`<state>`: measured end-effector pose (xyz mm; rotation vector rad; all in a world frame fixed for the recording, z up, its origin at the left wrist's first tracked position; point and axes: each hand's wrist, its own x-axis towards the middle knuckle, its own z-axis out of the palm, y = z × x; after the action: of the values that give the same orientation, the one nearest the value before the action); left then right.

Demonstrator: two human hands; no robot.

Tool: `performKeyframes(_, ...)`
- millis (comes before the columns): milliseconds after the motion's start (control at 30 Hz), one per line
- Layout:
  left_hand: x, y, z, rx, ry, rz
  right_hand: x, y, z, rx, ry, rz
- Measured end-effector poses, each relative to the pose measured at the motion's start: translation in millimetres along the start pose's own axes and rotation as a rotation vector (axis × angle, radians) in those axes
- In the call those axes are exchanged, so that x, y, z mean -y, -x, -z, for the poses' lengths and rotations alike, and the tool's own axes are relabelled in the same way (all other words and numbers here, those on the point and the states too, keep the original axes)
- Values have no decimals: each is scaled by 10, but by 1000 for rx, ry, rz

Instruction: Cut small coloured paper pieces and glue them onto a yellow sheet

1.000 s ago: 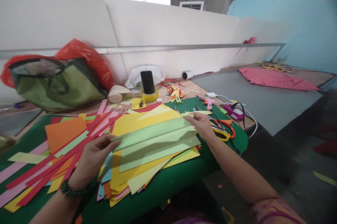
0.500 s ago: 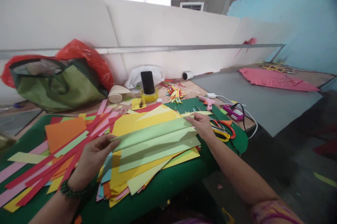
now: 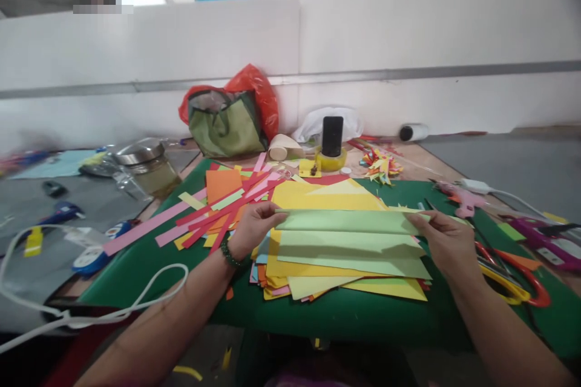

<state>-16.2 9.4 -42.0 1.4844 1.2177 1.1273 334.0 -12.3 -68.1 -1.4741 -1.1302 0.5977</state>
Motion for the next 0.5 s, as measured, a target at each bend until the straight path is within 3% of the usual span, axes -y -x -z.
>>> performKeyframes(500, 6, 14, 13, 16, -22, -36, -21, -28, -28, -61, 10, 85)
